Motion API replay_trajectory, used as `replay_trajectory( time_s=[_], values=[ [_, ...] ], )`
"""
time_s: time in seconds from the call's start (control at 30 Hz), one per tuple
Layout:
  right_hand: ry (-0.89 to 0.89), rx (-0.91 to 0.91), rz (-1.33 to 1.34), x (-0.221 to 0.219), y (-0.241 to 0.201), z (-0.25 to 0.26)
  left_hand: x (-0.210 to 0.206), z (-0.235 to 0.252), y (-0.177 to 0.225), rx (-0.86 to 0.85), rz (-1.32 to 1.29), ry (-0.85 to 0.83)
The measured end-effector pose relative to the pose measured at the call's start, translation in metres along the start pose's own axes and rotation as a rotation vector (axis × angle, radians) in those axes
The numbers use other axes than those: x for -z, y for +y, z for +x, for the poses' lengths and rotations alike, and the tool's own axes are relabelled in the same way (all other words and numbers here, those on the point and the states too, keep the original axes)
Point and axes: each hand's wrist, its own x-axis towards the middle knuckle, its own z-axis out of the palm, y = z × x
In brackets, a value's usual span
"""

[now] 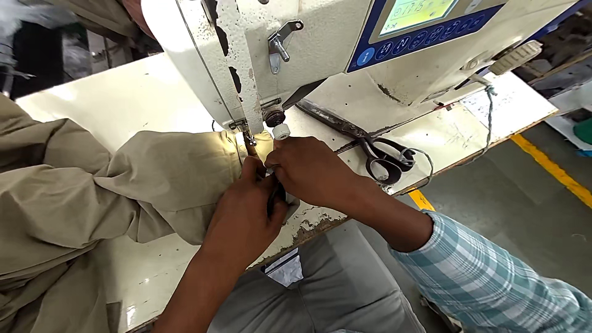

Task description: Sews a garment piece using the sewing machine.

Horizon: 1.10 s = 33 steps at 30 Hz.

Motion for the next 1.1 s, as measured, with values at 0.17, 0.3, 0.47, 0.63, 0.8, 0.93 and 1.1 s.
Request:
replay_trajectory(
  time_s=[0.17,0.3,0.47,0.63,0.8,0.93,1.1],
  values=[
    [-0.099,-0.015,0.026,0.004,-0.001,0.000,0.000,0.002,0.002,0.028,0.014,-0.028],
    [0.085,-0.056,0.264,0.008,0.028,0.005,0.001,0.004,0.001,0.009,0.036,-0.041],
    [0.304,-0.148,0.371,-0.010,0.045,0.043,-0.001,0.003,-0.001,-0.012,0.045,-0.023],
    [0.314,-0.128,0.410,-0.014,0.045,0.038,-0.003,0.002,-0.001,0.012,-0.012,-0.008],
    [0.123,-0.088,0.307,-0.010,0.031,-0.003,-0.003,0.002,-0.002,0.003,-0.022,-0.002],
    [0.150,-0.049,0.153,-0.004,0.021,0.001,-0.001,0.003,-0.001,0.016,-0.025,-0.004],
    [0.138,-0.028,0.099,0.000,0.022,0.009,0.000,0.002,-0.001,0.036,-0.028,-0.039]
  ],
)
